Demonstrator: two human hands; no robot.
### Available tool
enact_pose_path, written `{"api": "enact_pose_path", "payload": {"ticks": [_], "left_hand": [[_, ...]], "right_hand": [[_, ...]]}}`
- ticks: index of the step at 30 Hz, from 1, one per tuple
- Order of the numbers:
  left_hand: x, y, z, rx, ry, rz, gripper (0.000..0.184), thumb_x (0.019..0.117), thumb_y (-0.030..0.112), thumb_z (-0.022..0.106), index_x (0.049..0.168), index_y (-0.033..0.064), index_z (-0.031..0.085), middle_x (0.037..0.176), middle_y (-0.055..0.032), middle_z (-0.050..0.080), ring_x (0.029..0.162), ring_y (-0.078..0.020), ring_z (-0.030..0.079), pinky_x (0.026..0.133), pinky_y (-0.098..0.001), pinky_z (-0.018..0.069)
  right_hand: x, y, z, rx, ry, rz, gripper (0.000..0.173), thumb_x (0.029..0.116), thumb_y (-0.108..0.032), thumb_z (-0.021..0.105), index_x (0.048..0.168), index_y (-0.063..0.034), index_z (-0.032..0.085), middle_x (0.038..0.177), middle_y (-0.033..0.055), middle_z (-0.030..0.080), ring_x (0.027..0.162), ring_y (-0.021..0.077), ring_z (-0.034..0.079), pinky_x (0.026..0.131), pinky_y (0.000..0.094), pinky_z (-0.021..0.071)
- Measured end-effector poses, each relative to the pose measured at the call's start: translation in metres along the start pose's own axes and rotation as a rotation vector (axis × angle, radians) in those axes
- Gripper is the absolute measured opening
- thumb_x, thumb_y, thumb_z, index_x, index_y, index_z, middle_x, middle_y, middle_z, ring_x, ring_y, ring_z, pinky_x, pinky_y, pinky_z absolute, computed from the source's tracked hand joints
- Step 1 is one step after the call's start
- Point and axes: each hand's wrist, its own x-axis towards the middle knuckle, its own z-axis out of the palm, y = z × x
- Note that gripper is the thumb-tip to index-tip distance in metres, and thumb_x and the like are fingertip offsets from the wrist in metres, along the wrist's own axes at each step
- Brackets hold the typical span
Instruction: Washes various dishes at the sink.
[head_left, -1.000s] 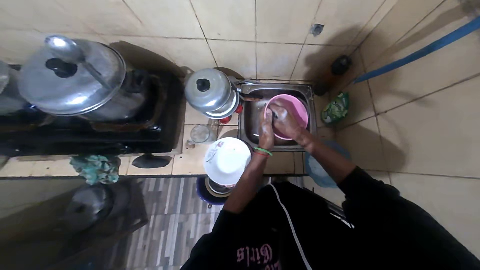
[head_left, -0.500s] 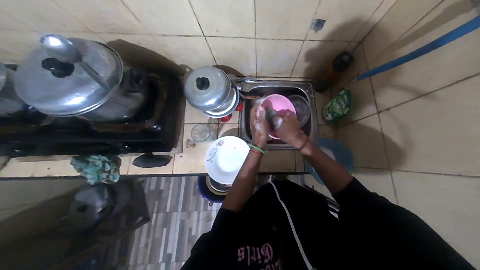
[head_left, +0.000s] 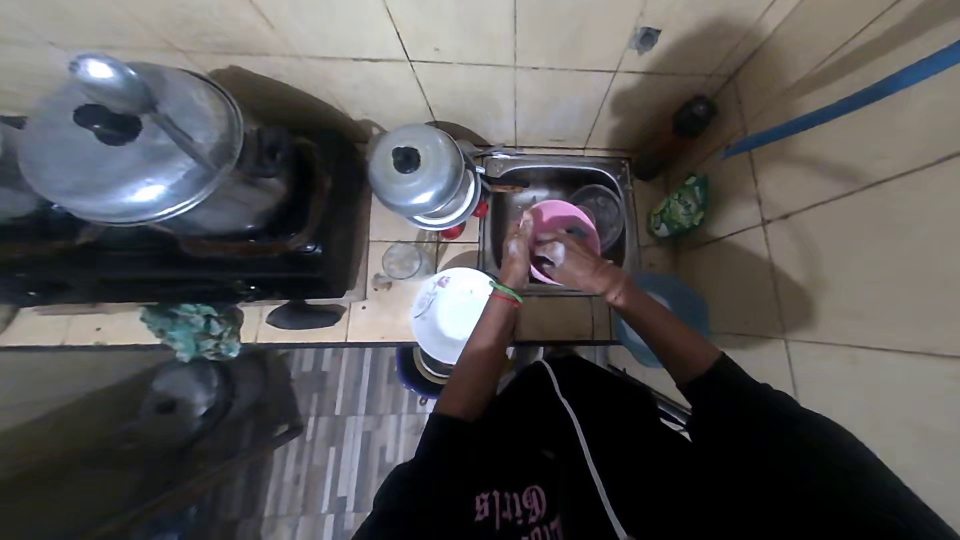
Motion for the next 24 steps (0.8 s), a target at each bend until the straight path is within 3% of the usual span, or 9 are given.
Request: {"api": "enact_pose_path", "payload": {"ticks": [2,6,10,12,14,16,19,21,24], "left_hand": [[-0.001,0.002,0.001,-0.005,-0.076,-0.055,0.049,0.1119,0.039,0.031,0.14,0.0042,0.052,0.121,-0.013,0.064,0.106,-0.0173,0.062,0.093,-0.0394,0.0525],[0.003,-0.002,-0.008,0.008,-0.012,0.005,0.047,0.1112,0.034,0.036,0.145,0.0027,0.047,0.131,-0.017,0.061,0.114,-0.02,0.062,0.098,-0.0417,0.0526],[0.005,-0.008,0.003,0.012,0.144,0.054,0.049,0.1116,0.034,0.036,0.145,-0.0008,0.046,0.135,-0.0216,0.058,0.119,-0.0249,0.059,0.101,-0.0438,0.0494],[0.007,-0.003,0.0,0.055,0.125,0.044,0.048,0.1118,0.032,0.036,0.144,-0.0012,0.047,0.137,-0.0214,0.057,0.121,-0.0241,0.058,0.104,-0.0424,0.0477],[0.007,0.01,-0.017,0.122,0.026,-0.016,0.05,0.1122,0.032,0.034,0.148,-0.0012,0.044,0.145,-0.0207,0.053,0.13,-0.0234,0.054,0.109,-0.0425,0.0435],[0.013,0.021,-0.034,0.149,-0.075,-0.106,0.047,0.1121,0.033,0.032,0.146,0.0036,0.046,0.136,-0.0134,0.058,0.118,-0.0158,0.057,0.101,-0.0379,0.0487],[0.028,0.021,-0.037,0.075,-0.121,-0.147,0.045,0.1109,0.035,0.037,0.144,0.0069,0.049,0.13,-0.0114,0.061,0.112,-0.0163,0.06,0.096,-0.0388,0.0516],[0.026,0.014,-0.023,0.018,-0.059,-0.035,0.046,0.109,0.031,0.043,0.145,0.0035,0.048,0.132,-0.0149,0.061,0.114,-0.0187,0.061,0.097,-0.0396,0.0521],[0.002,-0.003,0.008,0.021,0.103,0.115,0.056,0.1052,0.028,0.053,0.153,0.0036,0.038,0.142,-0.0189,0.056,0.123,-0.0222,0.059,0.103,-0.0416,0.0505]], "right_hand": [[0.009,0.016,0.006,-0.046,0.141,-0.147,0.019,0.089,0.002,0.065,0.105,0.003,0.075,0.128,0.0236,0.066,0.126,0.0405,0.059,0.109,0.0531,0.0462],[0.005,0.045,0.017,-0.086,0.09,-0.001,0.027,0.0997,-0.005,0.056,0.12,0.0045,0.07,0.127,0.0244,0.065,0.128,0.041,0.057,0.113,0.0546,0.0413],[-0.013,-0.005,0.027,0.109,0.105,0.011,0.028,0.1031,-0.003,0.052,0.122,0.0089,0.068,0.126,0.0266,0.067,0.124,0.0409,0.062,0.109,0.0528,0.0458],[-0.016,-0.018,0.033,0.23,0.151,-0.029,0.028,0.1029,-0.003,0.05,0.121,0.009,0.068,0.13,0.0252,0.066,0.127,0.0375,0.06,0.109,0.0499,0.0462],[-0.021,-0.009,0.037,0.141,0.049,-0.155,0.028,0.0995,-0.01,0.06,0.121,0.0037,0.07,0.133,0.022,0.064,0.128,0.036,0.059,0.107,0.0505,0.0477],[-0.023,0.017,0.041,-0.012,-0.092,-0.197,0.04,0.0959,-0.018,0.067,0.132,-0.0028,0.067,0.139,0.0169,0.062,0.128,0.0339,0.059,0.109,0.0509,0.0457],[-0.018,0.046,0.04,-0.186,0.02,-0.316,0.023,0.0948,-0.006,0.063,0.115,-0.0012,0.073,0.123,0.0183,0.07,0.108,0.0399,0.068,0.092,0.0548,0.0552],[-0.011,0.036,0.035,-0.236,0.097,-0.315,0.017,0.0951,-0.007,0.062,0.106,0.0012,0.073,0.113,0.0204,0.071,0.101,0.0409,0.07,0.081,0.0539,0.0587],[-0.005,0.003,0.031,-0.087,0.246,-0.144,0.025,0.0903,-0.012,0.072,0.109,0.0043,0.073,0.113,0.0236,0.071,0.104,0.04,0.07,0.085,0.0542,0.0581]]}}
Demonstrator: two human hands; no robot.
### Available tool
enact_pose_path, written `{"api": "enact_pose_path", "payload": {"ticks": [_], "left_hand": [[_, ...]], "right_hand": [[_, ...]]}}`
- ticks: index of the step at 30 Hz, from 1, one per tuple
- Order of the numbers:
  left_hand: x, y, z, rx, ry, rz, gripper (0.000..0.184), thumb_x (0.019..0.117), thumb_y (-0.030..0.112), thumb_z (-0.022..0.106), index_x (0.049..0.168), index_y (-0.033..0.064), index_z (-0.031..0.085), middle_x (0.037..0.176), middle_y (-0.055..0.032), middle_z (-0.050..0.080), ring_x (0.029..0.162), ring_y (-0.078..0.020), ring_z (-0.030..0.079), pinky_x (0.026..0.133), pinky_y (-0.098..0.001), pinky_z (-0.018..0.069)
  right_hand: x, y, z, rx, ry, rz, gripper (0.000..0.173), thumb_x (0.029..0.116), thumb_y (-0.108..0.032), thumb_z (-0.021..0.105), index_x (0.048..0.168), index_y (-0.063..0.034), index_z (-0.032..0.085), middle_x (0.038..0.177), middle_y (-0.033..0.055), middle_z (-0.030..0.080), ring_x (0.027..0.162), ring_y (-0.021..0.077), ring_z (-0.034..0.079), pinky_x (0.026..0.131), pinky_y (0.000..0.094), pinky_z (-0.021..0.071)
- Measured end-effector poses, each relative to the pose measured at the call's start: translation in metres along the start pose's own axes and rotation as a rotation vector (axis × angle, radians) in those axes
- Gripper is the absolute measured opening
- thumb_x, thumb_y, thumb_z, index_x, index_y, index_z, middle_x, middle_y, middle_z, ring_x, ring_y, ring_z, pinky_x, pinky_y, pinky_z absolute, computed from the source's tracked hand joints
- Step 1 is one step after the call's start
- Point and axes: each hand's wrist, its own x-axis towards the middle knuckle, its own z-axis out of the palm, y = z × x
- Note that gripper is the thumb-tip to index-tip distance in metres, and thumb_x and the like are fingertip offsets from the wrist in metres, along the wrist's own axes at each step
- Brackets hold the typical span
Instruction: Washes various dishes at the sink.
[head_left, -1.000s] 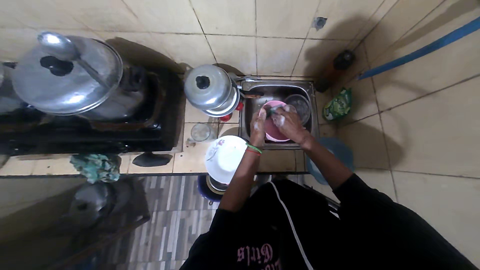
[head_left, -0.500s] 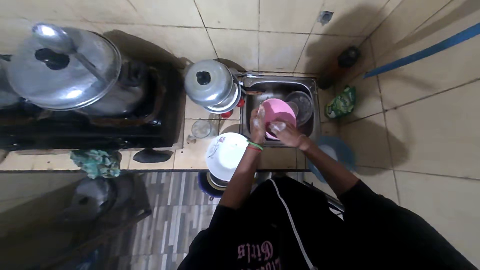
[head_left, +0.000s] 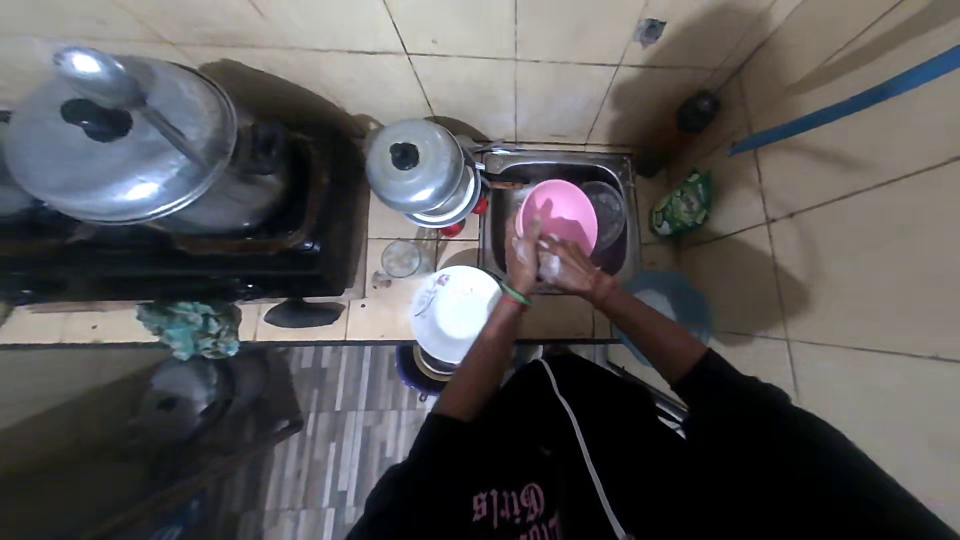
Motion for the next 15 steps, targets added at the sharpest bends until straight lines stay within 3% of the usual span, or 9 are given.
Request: {"api": "enact_pose_path", "payload": {"ticks": [2,4,6,8,9,11,13,15], "left_hand": [[-0.007,-0.007,0.003,0.054,0.058,0.084,0.055,0.1058,0.027,0.052,0.154,0.0043,0.038,0.148,-0.0189,0.051,0.131,-0.0227,0.054,0.109,-0.0412,0.0459],[0.0,-0.009,-0.009,0.109,0.065,0.096,0.046,0.1081,0.024,0.044,0.148,-0.0001,0.046,0.143,-0.021,0.054,0.127,-0.0236,0.055,0.108,-0.0417,0.0453],[0.016,0.005,-0.03,0.2,-0.021,0.074,0.041,0.1093,0.022,0.042,0.14,-0.0036,0.054,0.132,-0.022,0.061,0.118,-0.023,0.06,0.103,-0.0424,0.0485],[0.029,0.023,-0.045,0.237,-0.185,0.076,0.038,0.1072,0.022,0.048,0.134,-0.0034,0.057,0.126,-0.0188,0.064,0.113,-0.0196,0.062,0.1,-0.0402,0.0501],[0.035,0.024,-0.047,0.205,-0.228,0.092,0.042,0.1047,0.024,0.052,0.139,-0.0008,0.055,0.129,-0.0167,0.063,0.115,-0.0182,0.061,0.1,-0.0389,0.0514],[0.037,0.02,-0.038,0.129,-0.199,0.14,0.066,0.0996,0.03,0.06,0.154,0.0022,0.036,0.144,-0.0183,0.053,0.127,-0.0207,0.057,0.106,-0.0398,0.0497],[0.02,0.008,-0.014,0.039,-0.101,0.185,0.084,0.0956,0.031,0.066,0.161,0.0042,0.02,0.157,-0.019,0.04,0.138,-0.021,0.048,0.112,-0.0384,0.0456],[0.005,-0.005,0.006,-0.036,0.043,0.199,0.074,0.1023,0.03,0.055,0.161,0.0036,0.018,0.158,-0.0201,0.037,0.14,-0.0209,0.045,0.114,-0.0368,0.0415]], "right_hand": [[0.002,-0.016,0.003,0.128,0.077,0.111,0.035,0.0858,-0.013,0.077,0.114,0.007,0.071,0.119,0.026,0.069,0.111,0.0403,0.068,0.093,0.0548,0.0548],[-0.003,-0.013,0.014,0.173,0.023,0.085,0.038,0.0895,-0.01,0.073,0.123,0.0071,0.068,0.128,0.025,0.066,0.118,0.0382,0.065,0.101,0.0513,0.0529],[-0.008,0.016,0.022,0.078,-0.087,-0.082,0.032,0.0949,-0.008,0.066,0.126,0.0026,0.068,0.135,0.0208,0.064,0.125,0.0369,0.062,0.105,0.0505,0.0501],[-0.01,0.056,0.02,-0.07,-0.073,-0.24,0.025,0.0961,-0.003,0.061,0.118,-0.0037,0.073,0.132,0.0157,0.068,0.125,0.0394,0.062,0.108,0.0554,0.0465],[-0.007,0.065,0.012,-0.12,-0.059,-0.256,0.027,0.0951,0.001,0.06,0.117,-0.0046,0.075,0.132,0.0156,0.068,0.124,0.0417,0.061,0.107,0.0579,0.0461],[0.002,0.054,-0.002,-0.181,-0.016,-0.226,0.026,0.0934,0.001,0.061,0.115,-0.0024,0.075,0.129,0.0171,0.069,0.118,0.042,0.065,0.101,0.0567,0.0506],[0.009,0.022,-0.009,-0.113,0.016,-0.073,0.025,0.0943,-0.006,0.064,0.116,0.0037,0.072,0.124,0.0214,0.07,0.113,0.0398,0.068,0.094,0.0533,0.0555],[0.02,0.003,-0.005,0.115,0.115,0.056,0.031,0.0899,-0.005,0.069,0.118,0.0078,0.07,0.124,0.0255,0.068,0.116,0.0383,0.067,0.1,0.0517,0.0535]]}}
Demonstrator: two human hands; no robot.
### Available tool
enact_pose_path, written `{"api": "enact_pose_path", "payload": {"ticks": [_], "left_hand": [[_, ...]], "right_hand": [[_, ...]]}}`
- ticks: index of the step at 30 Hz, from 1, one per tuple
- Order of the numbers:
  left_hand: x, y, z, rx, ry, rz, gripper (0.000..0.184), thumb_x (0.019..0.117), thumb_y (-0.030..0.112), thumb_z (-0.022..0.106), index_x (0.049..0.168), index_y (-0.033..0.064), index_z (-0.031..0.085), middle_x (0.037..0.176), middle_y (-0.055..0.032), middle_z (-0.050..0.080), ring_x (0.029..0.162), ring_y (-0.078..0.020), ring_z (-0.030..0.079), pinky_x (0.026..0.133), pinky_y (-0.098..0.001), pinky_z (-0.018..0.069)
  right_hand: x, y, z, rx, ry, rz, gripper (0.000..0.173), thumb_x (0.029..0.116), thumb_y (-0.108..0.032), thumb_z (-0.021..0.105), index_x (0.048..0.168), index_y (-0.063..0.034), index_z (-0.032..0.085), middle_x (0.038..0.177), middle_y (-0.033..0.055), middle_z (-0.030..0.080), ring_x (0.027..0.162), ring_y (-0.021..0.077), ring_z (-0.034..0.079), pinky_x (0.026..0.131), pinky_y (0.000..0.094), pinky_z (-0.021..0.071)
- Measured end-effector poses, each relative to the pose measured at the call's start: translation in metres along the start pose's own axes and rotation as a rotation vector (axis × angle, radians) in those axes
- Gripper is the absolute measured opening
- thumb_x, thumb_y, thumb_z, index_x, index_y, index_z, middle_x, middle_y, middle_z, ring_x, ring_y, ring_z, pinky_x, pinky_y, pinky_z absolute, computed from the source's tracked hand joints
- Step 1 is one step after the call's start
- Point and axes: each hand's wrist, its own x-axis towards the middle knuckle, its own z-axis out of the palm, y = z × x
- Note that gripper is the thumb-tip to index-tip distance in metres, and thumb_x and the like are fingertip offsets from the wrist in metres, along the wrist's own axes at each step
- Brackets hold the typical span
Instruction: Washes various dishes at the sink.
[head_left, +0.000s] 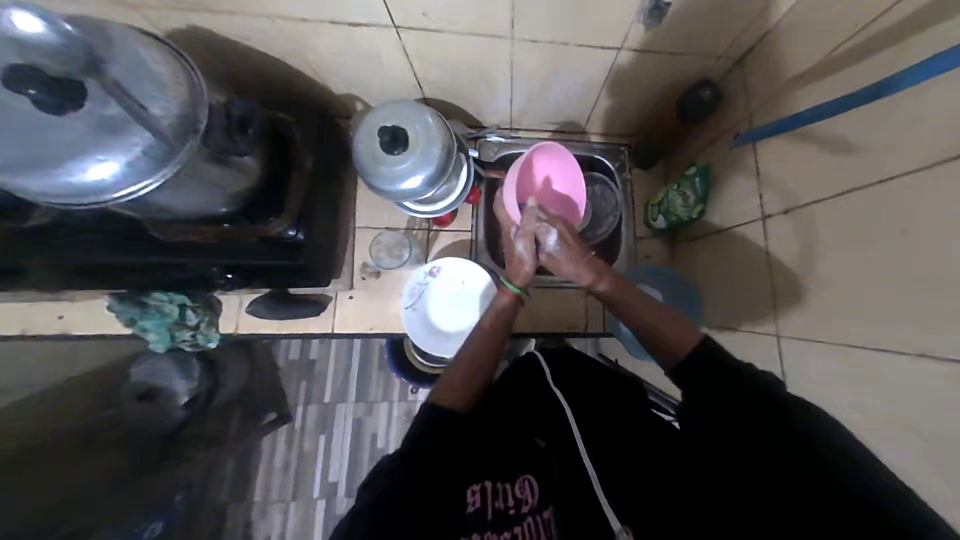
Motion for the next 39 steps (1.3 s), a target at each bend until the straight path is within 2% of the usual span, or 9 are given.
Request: {"api": "enact_pose_path", "payload": {"ticks": [4,7,12,18,23,27,32,36,39], "left_hand": [[0.018,-0.001,-0.022,0.149,0.017,-0.112,0.044,0.1094,0.026,0.04,0.142,-0.0017,0.049,0.125,-0.0159,0.061,0.109,-0.0147,0.06,0.093,-0.0319,0.0513],[0.039,0.012,-0.046,0.247,-0.216,-0.12,0.047,0.1087,0.034,0.042,0.14,0.0015,0.055,0.134,-0.017,0.061,0.12,-0.0192,0.06,0.105,-0.0413,0.0494],[0.0,-0.014,-0.001,-0.027,0.085,0.05,0.071,0.101,0.027,0.056,0.159,0.0039,0.023,0.155,-0.0195,0.042,0.136,-0.0207,0.049,0.111,-0.0383,0.0451],[0.034,0.0,-0.046,0.171,-0.149,-0.007,0.058,0.1052,0.036,0.043,0.152,0.0025,0.04,0.148,-0.0189,0.05,0.133,-0.0211,0.052,0.111,-0.0407,0.0448],[-0.007,-0.009,-0.006,-0.008,0.012,0.047,0.072,0.1044,0.042,0.048,0.164,0.0179,0.015,0.161,-0.011,0.036,0.138,-0.0181,0.047,0.111,-0.0402,0.0441],[0.011,-0.013,-0.026,0.033,0.02,0.039,0.059,0.106,0.031,0.039,0.156,0.0012,0.031,0.152,-0.0199,0.046,0.133,-0.0208,0.052,0.11,-0.0386,0.0455],[0.017,0.023,-0.052,0.249,-0.408,-0.185,0.048,0.1105,0.029,0.037,0.15,0.0036,0.047,0.15,-0.0165,0.051,0.137,-0.0216,0.05,0.115,-0.0433,0.0401],[0.023,0.021,-0.042,0.171,-0.525,-0.53,0.056,0.1108,0.049,0.024,0.143,0.0131,0.051,0.125,-0.009,0.064,0.109,-0.0176,0.063,0.091,-0.0415,0.0549],[0.024,0.024,-0.044,0.157,-0.385,-0.384,0.056,0.1118,0.044,0.024,0.152,0.0092,0.042,0.145,-0.0118,0.054,0.128,-0.0175,0.054,0.107,-0.0414,0.0468]], "right_hand": [[-0.011,0.018,0.005,-0.002,-0.189,-0.069,0.038,0.0943,-0.006,0.067,0.131,0.0041,0.065,0.137,0.0205,0.064,0.131,0.0351,0.059,0.113,0.0512,0.0436],[-0.015,0.067,-0.001,-0.22,-0.172,-0.29,0.029,0.0947,-0.002,0.061,0.119,-0.0091,0.075,0.135,0.0133,0.067,0.129,0.0384,0.06,0.111,0.0569,0.0432],[0.001,0.005,-0.005,-0.026,-0.126,-0.017,0.025,0.0912,-0.004,0.067,0.115,0.0042,0.071,0.119,0.023,0.07,0.11,0.0385,0.069,0.095,0.0539,0.0553],[-0.013,0.052,-0.002,-0.251,-0.184,-0.244,0.027,0.0915,-0.01,0.07,0.118,-0.0074,0.075,0.127,0.0146,0.071,0.118,0.0386,0.066,0.103,0.0573,0.0489],[0.004,0.0,-0.014,-0.047,-0.133,-0.059,0.023,0.0909,-0.005,0.069,0.112,0.0029,0.072,0.118,0.0209,0.07,0.109,0.0363,0.068,0.095,0.053,0.0554],[0.0,0.007,-0.025,0.409,-0.509,0.147,0.041,0.1052,-0.021,0.053,0.141,0.0002,0.058,0.145,0.0181,0.058,0.136,0.0254,0.054,0.117,0.043,0.0402],[0.001,0.051,-0.034,-0.153,-0.549,-0.23,0.024,0.0963,-0.007,0.063,0.117,-0.007,0.075,0.128,0.0161,0.069,0.123,0.0372,0.062,0.107,0.0567,0.0459],[0.028,0.047,-0.042,-0.304,-0.413,-0.507,0.022,0.0969,-0.005,0.061,0.113,-0.003,0.075,0.125,0.0173,0.07,0.127,0.0385,0.06,0.113,0.0514,0.0429],[0.027,0.038,-0.044,-0.26,-0.534,-0.097,0.03,0.0998,-0.007,0.058,0.128,-0.0033,0.069,0.138,0.0199,0.062,0.136,0.0411,0.051,0.116,0.0559,0.0372]]}}
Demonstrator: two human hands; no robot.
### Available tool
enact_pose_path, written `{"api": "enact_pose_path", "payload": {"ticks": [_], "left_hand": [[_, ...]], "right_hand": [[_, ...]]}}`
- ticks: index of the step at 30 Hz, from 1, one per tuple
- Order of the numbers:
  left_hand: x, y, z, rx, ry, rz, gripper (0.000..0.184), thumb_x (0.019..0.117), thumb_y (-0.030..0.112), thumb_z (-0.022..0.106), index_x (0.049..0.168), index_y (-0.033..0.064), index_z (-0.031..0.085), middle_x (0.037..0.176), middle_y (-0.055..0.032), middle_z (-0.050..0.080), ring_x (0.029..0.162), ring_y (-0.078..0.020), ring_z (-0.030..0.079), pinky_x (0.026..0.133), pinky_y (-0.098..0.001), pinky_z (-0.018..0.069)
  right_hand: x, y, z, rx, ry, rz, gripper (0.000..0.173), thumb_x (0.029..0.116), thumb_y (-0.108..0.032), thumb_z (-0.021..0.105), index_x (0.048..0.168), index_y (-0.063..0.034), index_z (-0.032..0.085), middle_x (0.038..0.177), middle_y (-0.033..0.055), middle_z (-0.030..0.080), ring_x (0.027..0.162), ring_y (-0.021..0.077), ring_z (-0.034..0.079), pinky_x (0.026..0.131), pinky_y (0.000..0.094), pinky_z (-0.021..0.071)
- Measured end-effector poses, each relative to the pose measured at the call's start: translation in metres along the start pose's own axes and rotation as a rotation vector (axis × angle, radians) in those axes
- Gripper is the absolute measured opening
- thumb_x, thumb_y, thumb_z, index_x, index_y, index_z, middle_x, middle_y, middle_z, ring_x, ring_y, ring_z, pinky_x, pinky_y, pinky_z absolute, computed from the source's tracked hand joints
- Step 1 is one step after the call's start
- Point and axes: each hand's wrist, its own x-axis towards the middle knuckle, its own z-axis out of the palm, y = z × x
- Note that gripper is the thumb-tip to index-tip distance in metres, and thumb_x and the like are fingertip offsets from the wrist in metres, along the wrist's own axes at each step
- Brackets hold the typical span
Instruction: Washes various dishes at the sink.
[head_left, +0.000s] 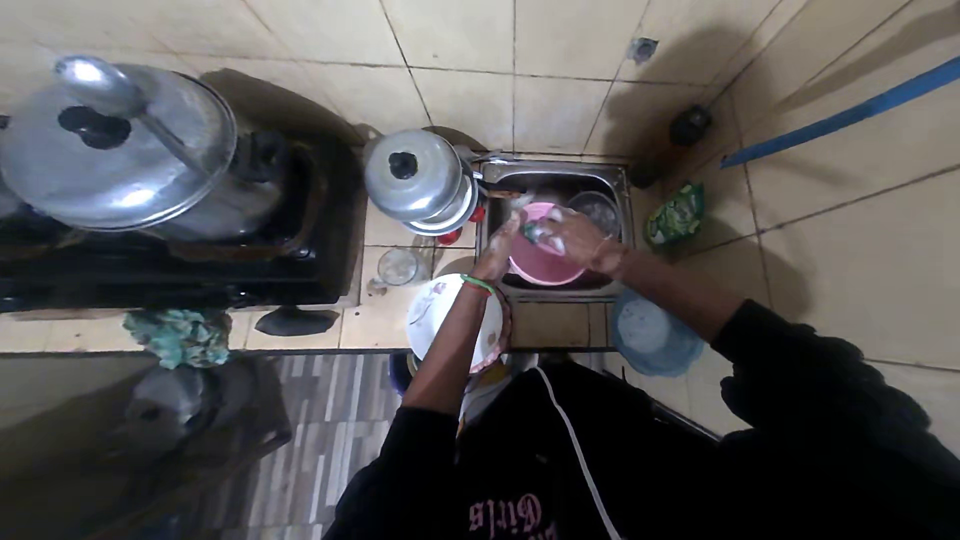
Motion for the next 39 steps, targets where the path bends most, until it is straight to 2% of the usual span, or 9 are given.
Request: {"api": "enact_pose_path", "payload": {"ticks": [3,7,11,14,17,22,24,30,39], "left_hand": [[0.007,-0.022,0.002,-0.092,0.146,0.072,0.059,0.1112,0.044,0.025,0.153,0.0056,0.042,0.15,-0.0154,0.05,0.135,-0.0218,0.05,0.112,-0.0451,0.0422],[-0.004,-0.049,0.026,-0.103,0.083,0.011,0.061,0.1107,0.05,0.02,0.148,0.0109,0.048,0.138,-0.0112,0.06,0.123,-0.0181,0.059,0.103,-0.0439,0.0508],[-0.013,-0.08,0.037,-0.048,0.25,-0.07,0.056,0.1126,0.04,0.027,0.148,0.0016,0.045,0.137,-0.0221,0.058,0.121,-0.0267,0.059,0.102,-0.0474,0.0486],[-0.019,-0.102,0.045,0.028,0.268,-0.18,0.052,0.1134,0.035,0.03,0.149,-0.0014,0.043,0.137,-0.027,0.057,0.122,-0.0335,0.058,0.104,-0.0508,0.0467],[-0.019,-0.134,0.054,0.09,0.204,-0.228,0.049,0.1128,0.038,0.029,0.143,0.0038,0.048,0.108,-0.019,0.064,0.09,-0.0259,0.062,0.079,-0.0445,0.0547],[-0.032,-0.152,0.061,0.363,0.192,-0.179,0.05,0.1134,0.028,0.03,0.144,-0.0065,0.049,0.14,-0.0306,0.055,0.132,-0.0378,0.053,0.114,-0.0521,0.0392],[-0.035,-0.166,0.063,0.432,0.204,-0.152,0.049,0.113,0.025,0.031,0.146,-0.0078,0.046,0.145,-0.0316,0.05,0.139,-0.0389,0.047,0.119,-0.0509,0.0331],[-0.039,-0.204,0.063,0.351,0.246,-0.033,0.045,0.1105,0.019,0.041,0.143,-0.0113,0.047,0.143,-0.0325,0.051,0.136,-0.0385,0.049,0.118,-0.0483,0.0363],[-0.048,-0.188,0.053,0.336,0.22,-0.175,0.051,0.1067,0.02,0.053,0.149,-0.0054,0.043,0.147,-0.028,0.051,0.136,-0.0342,0.052,0.116,-0.046,0.0404]], "right_hand": [[-0.005,-0.027,0.002,0.37,-0.159,0.127,0.029,0.0971,-0.004,0.062,0.125,0.0012,0.07,0.13,0.0225,0.067,0.126,0.0369,0.06,0.112,0.053,0.0415],[0.0,-0.017,0.047,0.426,0.226,0.093,0.027,0.0915,0.004,0.062,0.116,0.004,0.072,0.126,0.0216,0.068,0.124,0.0337,0.062,0.112,0.0473,0.0447],[-0.011,-0.017,0.067,0.279,-0.202,0.353,0.029,0.0991,-0.013,0.06,0.124,-0.0008,0.069,0.128,0.0237,0.066,0.125,0.0412,0.059,0.111,0.0597,0.0408],[-0.028,-0.021,0.081,0.864,-0.326,0.403,0.028,0.1046,-0.018,0.055,0.122,-0.0007,0.069,0.113,0.0185,0.069,0.103,0.0267,0.064,0.093,0.0479,0.0504],[-0.05,0.011,0.118,1.347,-0.204,0.347,0.031,0.099,-0.021,0.048,0.116,-0.0046,0.068,0.11,0.0073,0.068,0.095,0.0136,0.063,0.084,0.0358,0.0533],[-0.072,0.037,0.109,1.755,0.155,0.702,0.028,0.103,-0.036,0.045,0.104,-0.0146,0.063,0.085,-0.001,0.067,0.069,0.0089,0.063,0.061,0.0287,0.0557],[-0.076,0.052,0.112,1.654,0.213,0.818,0.029,0.1034,-0.037,0.05,0.118,-0.0164,0.063,0.088,-0.0013,0.066,0.068,0.0074,0.061,0.059,0.0269,0.0546],[-0.048,0.094,0.11,1.27,0.293,0.823,0.032,0.1006,-0.009,0.052,0.13,-0.0002,0.059,0.122,0.0156,0.064,0.101,0.0193,0.062,0.087,0.0395,0.0537],[0.013,0.121,0.114,0.592,-0.005,0.78,0.033,0.1024,-0.028,0.058,0.116,-0.0023,0.072,0.115,0.0252,0.07,0.111,0.0439,0.065,0.095,0.0685,0.0481]]}}
